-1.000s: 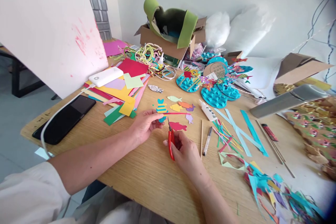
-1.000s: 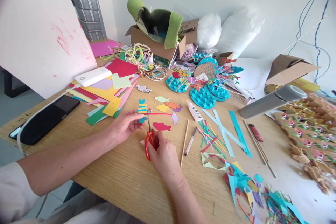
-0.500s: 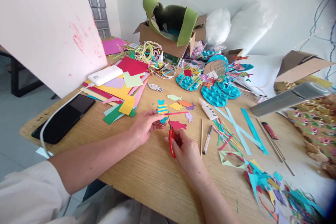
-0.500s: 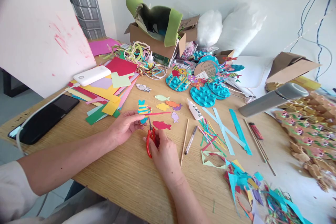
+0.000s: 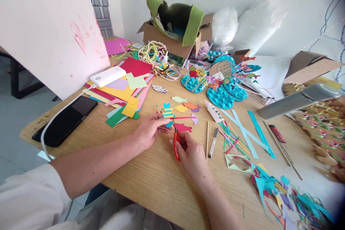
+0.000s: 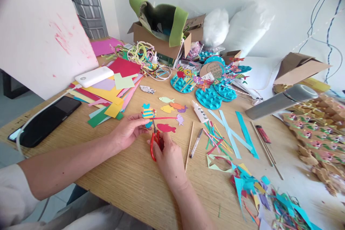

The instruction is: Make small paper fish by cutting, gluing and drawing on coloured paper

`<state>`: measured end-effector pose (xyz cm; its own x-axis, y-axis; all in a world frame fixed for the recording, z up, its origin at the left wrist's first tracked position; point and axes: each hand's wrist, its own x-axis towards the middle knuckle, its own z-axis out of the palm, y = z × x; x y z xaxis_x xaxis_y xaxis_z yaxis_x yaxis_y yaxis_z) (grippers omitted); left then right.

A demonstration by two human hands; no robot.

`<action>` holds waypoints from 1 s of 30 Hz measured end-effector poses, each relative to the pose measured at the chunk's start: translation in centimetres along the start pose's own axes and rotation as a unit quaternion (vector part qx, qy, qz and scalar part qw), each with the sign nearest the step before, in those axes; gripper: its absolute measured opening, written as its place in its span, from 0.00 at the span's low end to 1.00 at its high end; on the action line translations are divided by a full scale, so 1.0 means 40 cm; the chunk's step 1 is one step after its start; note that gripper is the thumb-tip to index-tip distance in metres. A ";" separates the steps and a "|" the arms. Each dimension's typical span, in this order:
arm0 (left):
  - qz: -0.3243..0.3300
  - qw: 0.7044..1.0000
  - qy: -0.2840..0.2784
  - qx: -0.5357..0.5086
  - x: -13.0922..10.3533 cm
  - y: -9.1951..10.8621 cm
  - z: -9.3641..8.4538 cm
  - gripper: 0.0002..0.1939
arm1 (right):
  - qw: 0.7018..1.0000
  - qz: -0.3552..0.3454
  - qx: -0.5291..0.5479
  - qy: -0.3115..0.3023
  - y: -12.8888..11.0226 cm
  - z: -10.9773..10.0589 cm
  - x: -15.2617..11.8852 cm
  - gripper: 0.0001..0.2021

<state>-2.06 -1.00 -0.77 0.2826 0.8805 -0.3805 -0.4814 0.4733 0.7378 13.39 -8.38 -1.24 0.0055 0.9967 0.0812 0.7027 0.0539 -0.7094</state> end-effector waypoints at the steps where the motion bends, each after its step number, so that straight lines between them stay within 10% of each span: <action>1: 0.000 1.000 0.001 -0.001 0.000 0.000 0.001 0.12 | 1.000 0.000 0.000 0.001 0.001 0.000 0.000 0.07; 30: -0.011 1.000 0.008 -0.026 -0.010 0.000 0.009 0.06 | 0.999 0.030 0.037 -0.008 0.002 0.006 0.001 0.10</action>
<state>-1.88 -1.34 -0.42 0.2802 0.8700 -0.4057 -0.5175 0.4929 0.6995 13.26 -8.33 -1.47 0.0340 0.9991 0.0271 0.6474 -0.0014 -0.7621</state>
